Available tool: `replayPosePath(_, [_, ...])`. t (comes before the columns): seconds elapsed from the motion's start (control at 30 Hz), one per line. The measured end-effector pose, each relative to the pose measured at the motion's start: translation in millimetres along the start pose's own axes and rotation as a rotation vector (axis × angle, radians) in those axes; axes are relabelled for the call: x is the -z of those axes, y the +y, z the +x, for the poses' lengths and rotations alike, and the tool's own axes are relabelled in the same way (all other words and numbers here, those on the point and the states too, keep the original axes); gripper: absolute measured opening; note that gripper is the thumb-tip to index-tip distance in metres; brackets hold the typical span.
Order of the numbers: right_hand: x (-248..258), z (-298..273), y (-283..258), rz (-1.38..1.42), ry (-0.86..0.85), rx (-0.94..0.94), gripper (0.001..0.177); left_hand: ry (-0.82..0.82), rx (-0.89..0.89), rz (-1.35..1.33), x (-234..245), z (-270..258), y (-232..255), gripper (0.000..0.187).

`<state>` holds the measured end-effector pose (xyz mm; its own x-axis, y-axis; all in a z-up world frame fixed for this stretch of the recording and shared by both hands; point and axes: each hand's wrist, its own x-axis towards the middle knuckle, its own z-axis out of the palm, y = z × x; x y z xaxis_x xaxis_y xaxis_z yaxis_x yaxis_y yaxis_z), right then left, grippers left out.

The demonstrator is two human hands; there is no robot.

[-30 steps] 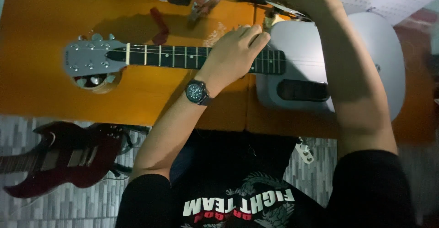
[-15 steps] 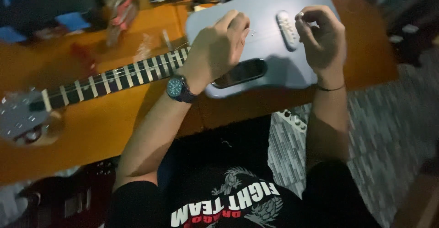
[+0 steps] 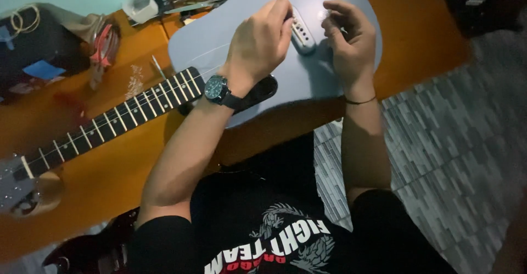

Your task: The person strings a silver acoustic guitar by threading strings through the bridge and winding them onto the tuning pegs at the headstock. They repeat this process for multiple strings, using a red string winder to tighten them.

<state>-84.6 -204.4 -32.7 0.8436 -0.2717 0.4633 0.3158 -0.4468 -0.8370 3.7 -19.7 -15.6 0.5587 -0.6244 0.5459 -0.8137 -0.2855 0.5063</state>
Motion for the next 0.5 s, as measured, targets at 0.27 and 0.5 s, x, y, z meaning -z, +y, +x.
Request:
replayPosePath(0.27, [2.2, -0.7, -9.6, 0.036, -0.039, 0.01, 0.018, -0.045, 0.041, 0.096, 4.1, -1.7, 4.0, 0.007])
replayPosePath(0.5, [3.8, -2.8, -8.2, -0.047, -0.064, 0.038, 0.018, -0.026, 0.043, 0.101, 7.3, -4.6, 2.7, 0.004])
